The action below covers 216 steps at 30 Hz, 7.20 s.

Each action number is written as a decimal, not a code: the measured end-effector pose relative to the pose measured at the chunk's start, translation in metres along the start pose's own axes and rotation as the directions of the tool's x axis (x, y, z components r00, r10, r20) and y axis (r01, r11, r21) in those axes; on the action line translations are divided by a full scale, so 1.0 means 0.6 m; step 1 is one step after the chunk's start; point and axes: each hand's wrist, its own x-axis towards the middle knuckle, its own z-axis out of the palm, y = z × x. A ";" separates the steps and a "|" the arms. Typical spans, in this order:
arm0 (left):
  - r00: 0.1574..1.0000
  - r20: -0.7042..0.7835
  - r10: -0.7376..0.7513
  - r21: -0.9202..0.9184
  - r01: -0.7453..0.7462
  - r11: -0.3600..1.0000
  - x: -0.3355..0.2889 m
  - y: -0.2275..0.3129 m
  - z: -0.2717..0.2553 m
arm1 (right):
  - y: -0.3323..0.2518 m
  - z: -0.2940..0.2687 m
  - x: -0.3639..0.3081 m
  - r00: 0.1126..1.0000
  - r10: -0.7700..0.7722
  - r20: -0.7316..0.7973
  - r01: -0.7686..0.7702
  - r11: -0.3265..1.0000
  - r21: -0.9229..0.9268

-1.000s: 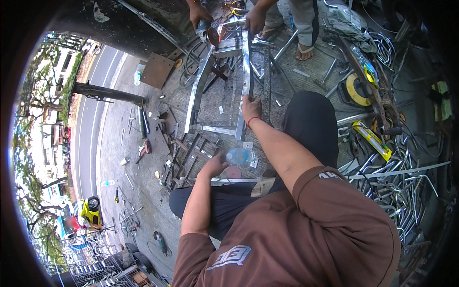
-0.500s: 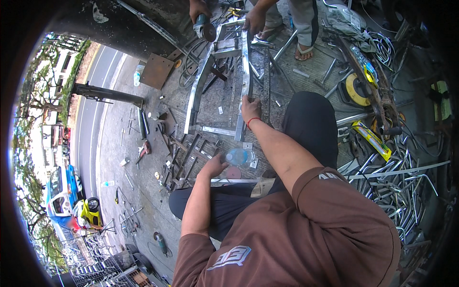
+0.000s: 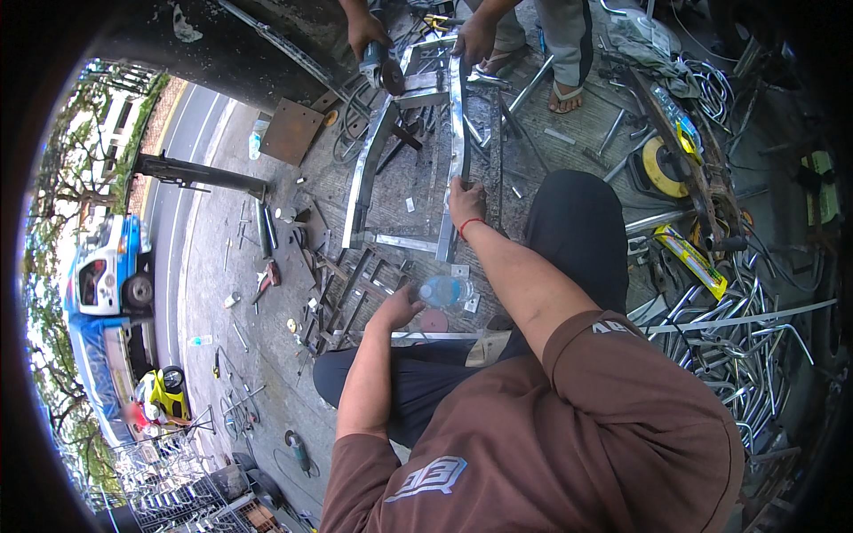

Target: The person sits on the floor and positions metal bars onto a partially assembled frame while a coworker uses an angle grinder to cut and smooth the metal pieces. The person adjusts the alignment of the bars and holds them in place as the coworker works.

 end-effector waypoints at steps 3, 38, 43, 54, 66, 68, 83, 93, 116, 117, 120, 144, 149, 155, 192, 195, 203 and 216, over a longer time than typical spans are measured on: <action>1.000 0.012 -0.002 -0.030 0.002 1.000 -0.004 0.005 -0.003 | 0.011 0.008 0.007 1.000 -0.018 -0.004 0.018 1.000 -0.013; 0.998 -0.032 0.060 0.003 -0.060 0.998 0.007 -0.012 0.010 | 0.012 0.008 0.007 0.999 -0.023 0.036 0.023 1.000 -0.015; 0.999 -0.021 0.032 -0.002 -0.032 0.999 0.010 -0.013 0.012 | 0.009 0.005 0.004 0.999 -0.029 0.039 0.028 0.999 0.025; 1.000 0.023 -0.009 -0.003 0.009 1.000 0.005 -0.004 0.003 | 0.013 0.009 0.008 1.000 -0.015 0.021 0.016 1.000 -0.021; 0.997 -0.046 0.056 0.005 -0.056 0.998 0.015 -0.016 0.013 | 0.002 0.000 -0.001 1.000 -0.024 0.002 0.024 0.999 0.024; 0.998 -0.035 0.049 -0.008 -0.049 0.999 0.020 -0.022 0.016 | 0.003 0.000 0.000 1.000 -0.026 0.006 0.026 0.999 0.043; 0.999 -0.034 0.014 0.004 -0.014 1.000 0.010 -0.003 0.004 | 0.021 0.010 0.016 0.996 -0.007 0.085 0.007 1.000 -0.001; 1.000 -0.001 0.007 -0.009 -0.007 1.000 0.006 0.003 0.003 | -0.004 -0.008 -0.006 0.998 -0.058 -0.011 0.058 0.998 0.012; 0.868 0.488 -0.096 0.349 -0.093 0.932 -0.043 0.067 0.015 | 0.000 -0.004 -0.003 0.998 -0.024 0.065 0.022 0.999 0.030; 0.859 0.500 -0.108 0.345 -0.082 0.935 -0.045 0.070 0.016 | 0.000 -0.005 -0.004 0.998 -0.016 0.068 0.014 1.000 0.027; 0.837 0.541 -0.077 0.366 -0.152 0.918 -0.045 0.075 0.026 | 0.000 -0.005 -0.005 0.997 -0.024 0.069 0.024 1.000 0.009; 0.811 0.583 -0.036 0.320 -0.189 0.928 -0.032 0.065 0.046 | 0.005 0.000 -0.006 0.997 -0.062 0.046 0.061 0.998 0.024; 0.804 0.587 -0.095 0.310 -0.114 0.944 -0.034 0.076 0.041 | 0.004 -0.002 -0.004 0.995 -0.070 0.071 0.067 0.997 0.045; 0.810 0.584 -0.056 0.299 -0.150 0.942 -0.033 0.073 0.039 | -0.008 -0.013 -0.012 0.996 -0.066 0.062 0.064 0.997 0.042; 0.845 0.534 -0.017 0.283 -0.160 0.946 -0.020 0.065 0.046 | 0.008 -0.005 -0.001 0.995 -0.047 0.083 0.047 0.999 -0.002; 0.852 0.521 -0.041 0.214 -0.084 0.973 -0.025 0.072 0.045 | 0.009 -0.001 0.000 0.995 -0.070 0.076 0.074 0.996 -0.042; 0.873 0.486 0.046 0.214 -0.170 0.962 -0.046 0.105 0.023 | 0.037 0.010 0.014 0.983 -0.116 0.146 0.128 0.989 -0.074; 0.884 0.465 0.041 0.237 -0.169 0.957 -0.062 0.129 0.006 | 0.002 -0.012 -0.009 0.990 -0.130 0.056 0.130 0.992 -0.001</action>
